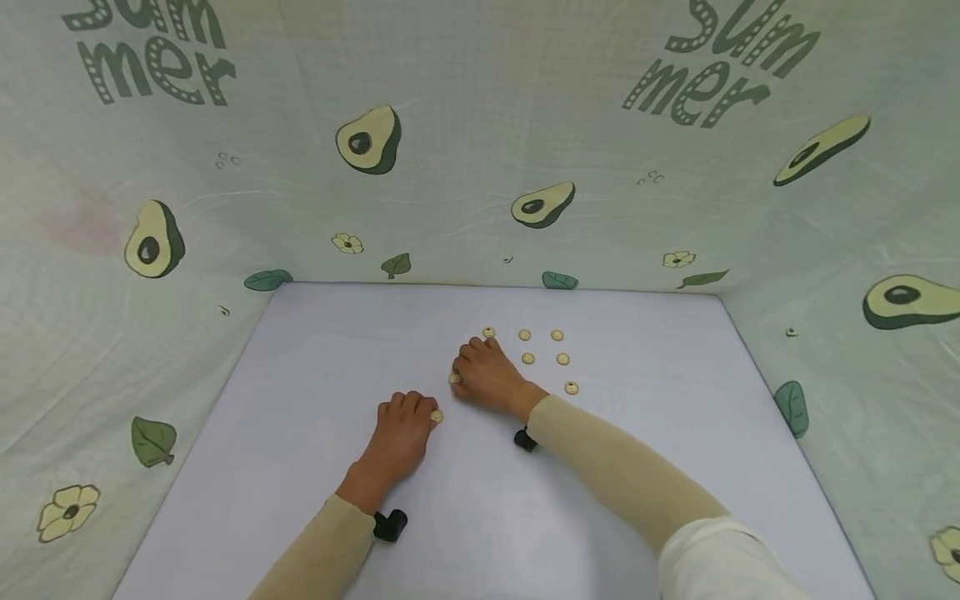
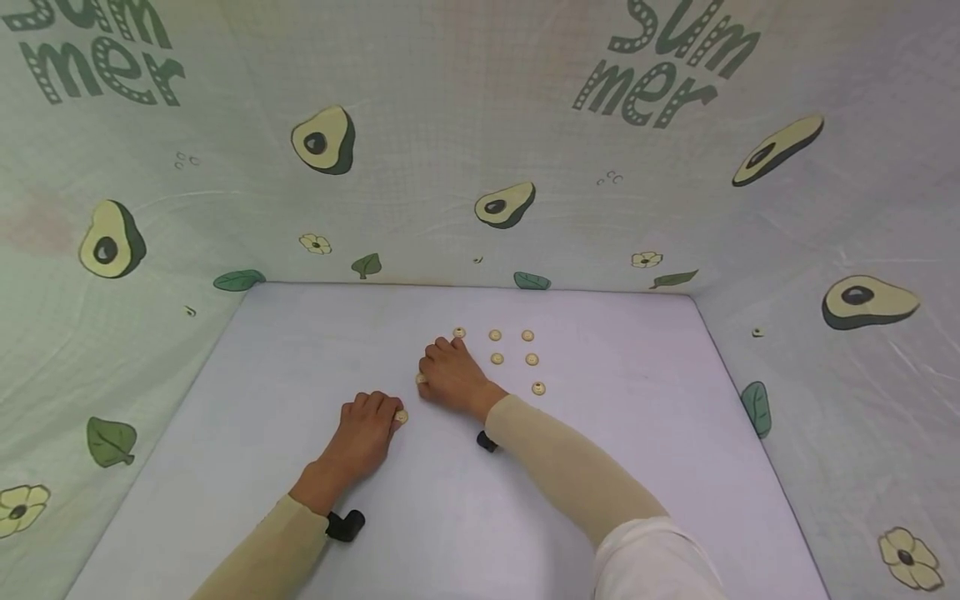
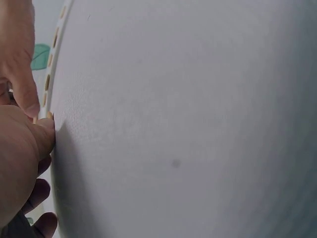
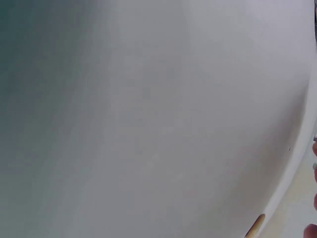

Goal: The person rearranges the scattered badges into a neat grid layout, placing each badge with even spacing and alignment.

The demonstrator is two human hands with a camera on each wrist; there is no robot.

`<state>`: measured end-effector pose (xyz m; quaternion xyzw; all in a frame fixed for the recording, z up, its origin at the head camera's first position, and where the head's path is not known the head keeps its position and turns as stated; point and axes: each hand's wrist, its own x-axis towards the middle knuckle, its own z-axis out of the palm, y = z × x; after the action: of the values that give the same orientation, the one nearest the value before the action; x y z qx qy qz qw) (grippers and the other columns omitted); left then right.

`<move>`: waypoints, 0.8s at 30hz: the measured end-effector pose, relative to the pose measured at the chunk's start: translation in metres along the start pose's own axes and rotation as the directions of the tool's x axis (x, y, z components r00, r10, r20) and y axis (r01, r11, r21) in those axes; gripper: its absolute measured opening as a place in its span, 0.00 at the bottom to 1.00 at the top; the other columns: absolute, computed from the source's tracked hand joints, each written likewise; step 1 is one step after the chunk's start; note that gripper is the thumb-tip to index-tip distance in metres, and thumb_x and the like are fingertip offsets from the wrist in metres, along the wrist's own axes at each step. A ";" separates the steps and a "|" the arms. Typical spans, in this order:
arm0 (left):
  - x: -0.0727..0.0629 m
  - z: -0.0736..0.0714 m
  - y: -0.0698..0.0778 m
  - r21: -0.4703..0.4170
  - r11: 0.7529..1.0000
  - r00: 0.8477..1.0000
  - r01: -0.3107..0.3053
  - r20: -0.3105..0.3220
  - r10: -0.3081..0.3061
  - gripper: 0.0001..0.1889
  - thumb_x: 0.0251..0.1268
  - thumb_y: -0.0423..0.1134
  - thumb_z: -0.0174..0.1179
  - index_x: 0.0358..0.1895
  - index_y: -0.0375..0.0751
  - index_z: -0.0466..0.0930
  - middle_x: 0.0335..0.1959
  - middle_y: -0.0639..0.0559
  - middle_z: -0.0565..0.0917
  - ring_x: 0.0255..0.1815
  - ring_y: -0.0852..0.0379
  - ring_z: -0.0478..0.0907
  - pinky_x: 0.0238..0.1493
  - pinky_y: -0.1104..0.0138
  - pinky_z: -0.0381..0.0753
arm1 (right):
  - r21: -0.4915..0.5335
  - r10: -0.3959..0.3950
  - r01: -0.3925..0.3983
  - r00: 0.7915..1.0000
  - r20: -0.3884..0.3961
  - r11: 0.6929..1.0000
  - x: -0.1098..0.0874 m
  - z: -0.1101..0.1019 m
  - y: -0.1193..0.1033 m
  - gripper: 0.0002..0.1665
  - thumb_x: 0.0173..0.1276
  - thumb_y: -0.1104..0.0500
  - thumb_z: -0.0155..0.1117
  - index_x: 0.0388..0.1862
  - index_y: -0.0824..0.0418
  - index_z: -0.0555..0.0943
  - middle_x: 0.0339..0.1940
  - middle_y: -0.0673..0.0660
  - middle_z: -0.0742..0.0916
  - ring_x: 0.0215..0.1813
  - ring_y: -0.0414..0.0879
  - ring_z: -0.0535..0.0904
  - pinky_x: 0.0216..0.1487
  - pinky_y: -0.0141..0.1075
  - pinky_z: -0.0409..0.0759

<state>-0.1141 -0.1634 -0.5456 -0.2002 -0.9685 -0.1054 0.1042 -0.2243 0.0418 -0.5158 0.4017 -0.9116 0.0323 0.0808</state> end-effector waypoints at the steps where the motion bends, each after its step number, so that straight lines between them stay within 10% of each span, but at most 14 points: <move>1: 0.000 0.000 0.001 0.001 1.000 1.000 0.000 0.000 0.000 0.12 0.72 0.41 0.69 0.51 0.40 0.79 0.44 0.46 0.79 0.43 0.47 0.71 0.44 0.52 0.73 | -0.005 -0.009 0.008 1.000 -0.015 1.000 -0.002 -0.001 0.001 0.12 0.75 0.48 0.66 0.42 0.56 0.87 0.41 0.52 0.84 0.47 0.50 0.73 0.53 0.46 0.68; 12: 0.001 -0.003 0.004 0.014 1.000 0.999 0.023 0.034 -0.024 0.14 0.72 0.39 0.70 0.54 0.39 0.80 0.49 0.43 0.81 0.48 0.44 0.74 0.48 0.48 0.76 | -0.108 -0.075 0.061 0.990 -0.123 0.992 -0.026 -0.007 0.019 0.13 0.70 0.48 0.66 0.41 0.57 0.84 0.39 0.53 0.83 0.45 0.50 0.74 0.50 0.44 0.70; 24: 0.001 -0.003 0.005 0.001 1.000 1.000 0.007 0.000 -0.007 0.12 0.73 0.38 0.68 0.52 0.37 0.80 0.46 0.42 0.80 0.46 0.44 0.74 0.47 0.49 0.76 | -0.091 -0.021 0.015 0.998 -0.066 0.996 -0.058 -0.012 0.040 0.14 0.73 0.48 0.61 0.43 0.57 0.83 0.40 0.53 0.82 0.47 0.51 0.73 0.54 0.46 0.69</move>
<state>-0.1122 -0.1590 -0.5413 -0.1966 -0.9692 -0.1056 0.1040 -0.2138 0.1122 -0.5134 0.4047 -0.9052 0.0039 0.1297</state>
